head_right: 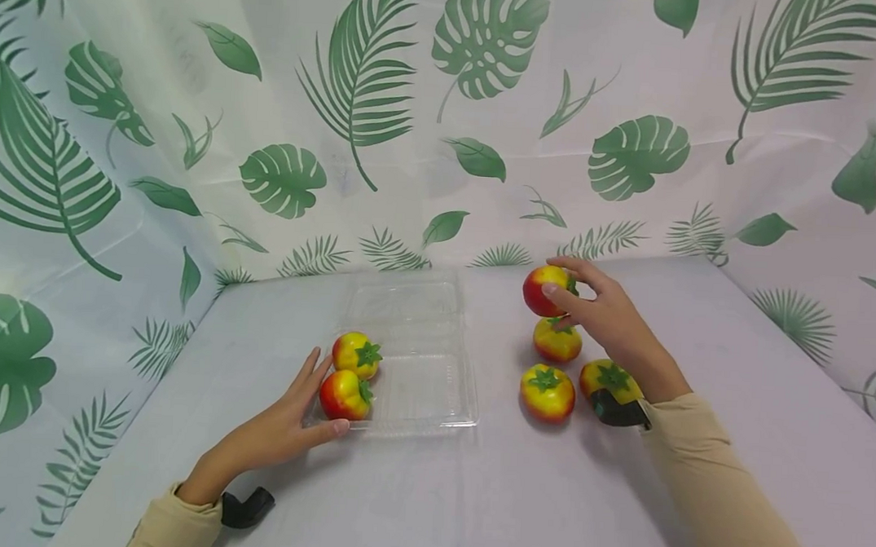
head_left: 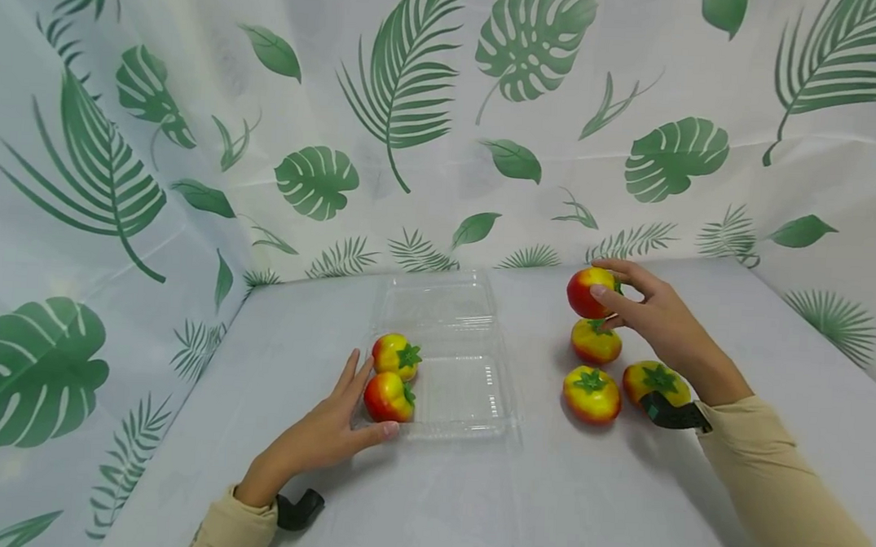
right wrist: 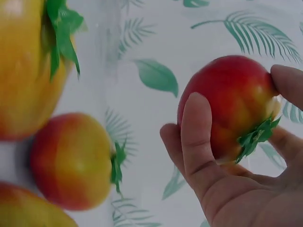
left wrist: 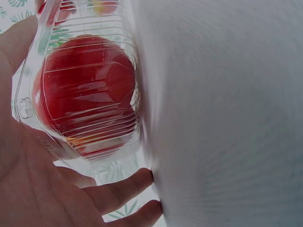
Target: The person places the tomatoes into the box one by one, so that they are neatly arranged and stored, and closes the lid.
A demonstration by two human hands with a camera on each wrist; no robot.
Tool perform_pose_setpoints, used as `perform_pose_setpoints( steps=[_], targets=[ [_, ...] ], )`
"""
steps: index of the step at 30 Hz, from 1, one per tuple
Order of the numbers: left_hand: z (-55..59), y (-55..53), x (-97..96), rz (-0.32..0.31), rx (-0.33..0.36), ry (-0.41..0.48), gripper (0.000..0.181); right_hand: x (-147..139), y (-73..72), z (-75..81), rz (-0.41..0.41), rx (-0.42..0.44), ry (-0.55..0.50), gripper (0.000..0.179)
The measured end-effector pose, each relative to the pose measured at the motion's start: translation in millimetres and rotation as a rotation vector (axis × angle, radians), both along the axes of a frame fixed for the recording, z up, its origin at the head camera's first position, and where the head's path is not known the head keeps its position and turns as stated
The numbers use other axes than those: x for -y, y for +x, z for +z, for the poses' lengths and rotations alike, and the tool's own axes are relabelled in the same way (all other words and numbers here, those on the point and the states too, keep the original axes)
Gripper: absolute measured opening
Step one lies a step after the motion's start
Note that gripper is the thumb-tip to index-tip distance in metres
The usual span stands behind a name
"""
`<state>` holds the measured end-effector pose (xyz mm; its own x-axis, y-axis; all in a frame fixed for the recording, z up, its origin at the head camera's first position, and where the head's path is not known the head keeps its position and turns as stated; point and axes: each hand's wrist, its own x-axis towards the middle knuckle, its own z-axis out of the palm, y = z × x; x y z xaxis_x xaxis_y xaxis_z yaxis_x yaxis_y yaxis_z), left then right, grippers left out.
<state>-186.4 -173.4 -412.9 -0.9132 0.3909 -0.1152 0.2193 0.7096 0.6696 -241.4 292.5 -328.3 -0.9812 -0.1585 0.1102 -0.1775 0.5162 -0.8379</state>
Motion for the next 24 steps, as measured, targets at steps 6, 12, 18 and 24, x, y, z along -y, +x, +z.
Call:
perform_pose_setpoints(
  steps=[6,12,18,24],
  targets=[
    [1.2,-0.5,-0.9,0.003,0.006,-0.003,0.111,16.9,1.3,-3.6,0.090,-0.007,0.012,0.059],
    [1.9,0.3,-0.4,0.008,0.012,-0.004,0.111,33.6,3.6,-5.4,0.135,0.002,0.015,0.056],
    [1.4,1.1,0.1,0.007,0.005,0.001,0.111,47.0,4.6,-4.4,0.163,0.063,-0.017,0.062],
    [0.5,0.7,-1.5,0.014,0.007,0.002,0.109,61.1,3.5,-3.4,0.187,0.097,-0.013,0.072]
  ],
)
